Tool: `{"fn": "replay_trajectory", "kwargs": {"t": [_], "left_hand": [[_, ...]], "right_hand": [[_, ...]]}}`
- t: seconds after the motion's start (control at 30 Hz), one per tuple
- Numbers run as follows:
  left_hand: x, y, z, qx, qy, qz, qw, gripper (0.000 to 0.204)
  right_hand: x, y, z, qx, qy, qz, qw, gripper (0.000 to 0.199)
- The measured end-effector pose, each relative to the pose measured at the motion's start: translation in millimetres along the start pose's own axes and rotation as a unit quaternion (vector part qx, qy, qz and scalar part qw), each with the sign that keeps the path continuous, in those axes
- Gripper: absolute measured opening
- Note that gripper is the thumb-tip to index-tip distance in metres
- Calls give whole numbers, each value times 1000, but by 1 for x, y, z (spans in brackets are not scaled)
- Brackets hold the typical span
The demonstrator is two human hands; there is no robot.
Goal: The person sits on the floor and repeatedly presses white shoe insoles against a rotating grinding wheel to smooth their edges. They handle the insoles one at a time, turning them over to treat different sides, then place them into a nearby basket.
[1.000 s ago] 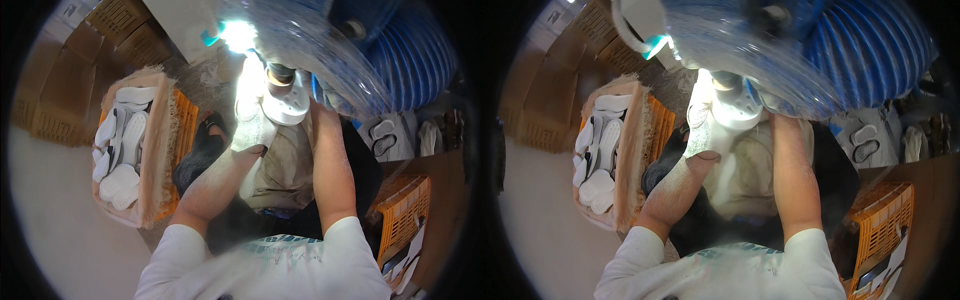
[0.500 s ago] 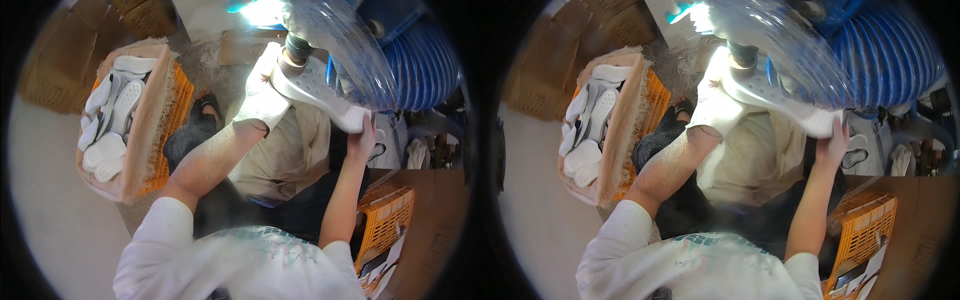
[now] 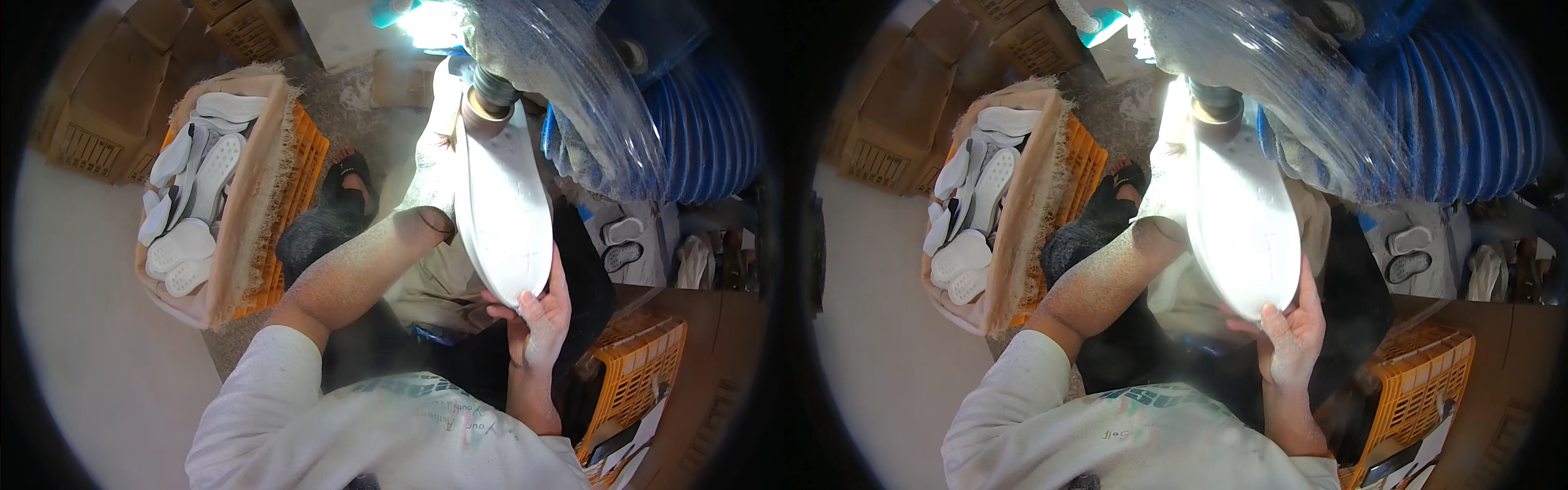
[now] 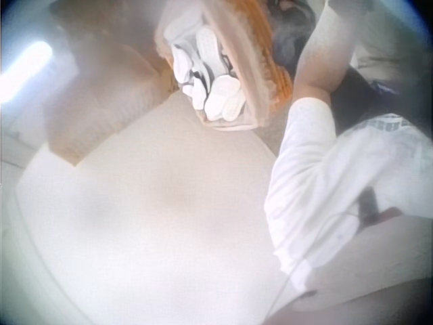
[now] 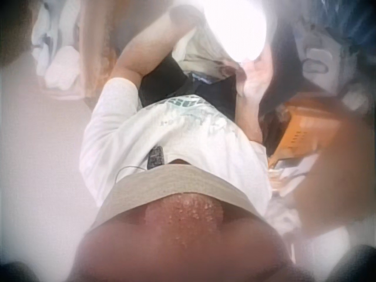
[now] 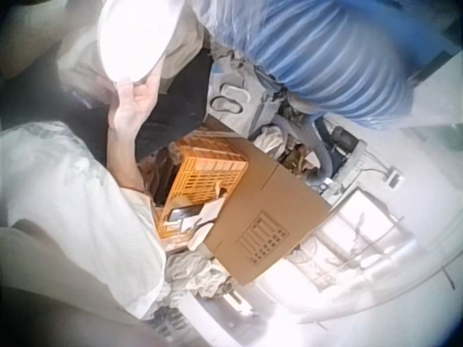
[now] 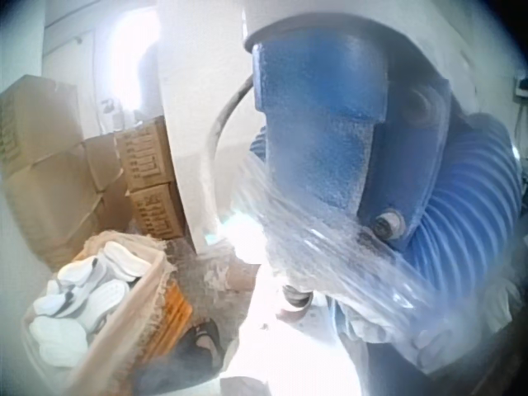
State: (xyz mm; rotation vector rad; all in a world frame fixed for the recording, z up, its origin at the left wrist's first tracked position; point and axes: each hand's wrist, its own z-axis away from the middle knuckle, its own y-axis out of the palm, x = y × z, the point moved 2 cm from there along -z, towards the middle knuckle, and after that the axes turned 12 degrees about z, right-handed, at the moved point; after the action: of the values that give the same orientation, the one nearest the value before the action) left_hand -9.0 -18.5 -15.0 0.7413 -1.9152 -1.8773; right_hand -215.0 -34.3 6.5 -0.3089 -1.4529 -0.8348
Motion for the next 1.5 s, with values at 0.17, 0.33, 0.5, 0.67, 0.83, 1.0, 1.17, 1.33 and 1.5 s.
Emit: {"fn": "replay_trajectory", "kwargs": {"t": [0.17,0.33,0.5,0.67,0.83,1.0,1.17,1.33,1.5], "left_hand": [[-11,-2,-10,-18,35,-26,999,37],[-26,-5,-32,-42,96,-82,991,37],[-45,-12,-52,-61,166,-210,961,37],[-65,-21,-63,-68,226,-351,906,37],[-82,-22,-67,-73,267,-438,855,36],[-92,-19,-66,-108,270,-437,851,36],[-93,-32,-72,-157,258,-270,914,28],[-83,-39,-50,-109,265,-877,385,36],[-59,-45,-6,20,285,-750,597,56]], "right_hand": [[15,14,-42,35,-11,-9,999,73],[16,18,-81,56,-17,-34,998,61],[10,20,-114,78,-18,-80,994,42],[8,27,-142,114,-38,-41,992,51],[2,37,-156,111,-26,-29,993,47],[-1,46,-159,121,-31,-58,991,42],[-1,53,-155,83,-26,-31,996,48],[-5,56,-128,63,-26,45,997,54],[-14,49,-63,41,-30,125,991,77]]}}
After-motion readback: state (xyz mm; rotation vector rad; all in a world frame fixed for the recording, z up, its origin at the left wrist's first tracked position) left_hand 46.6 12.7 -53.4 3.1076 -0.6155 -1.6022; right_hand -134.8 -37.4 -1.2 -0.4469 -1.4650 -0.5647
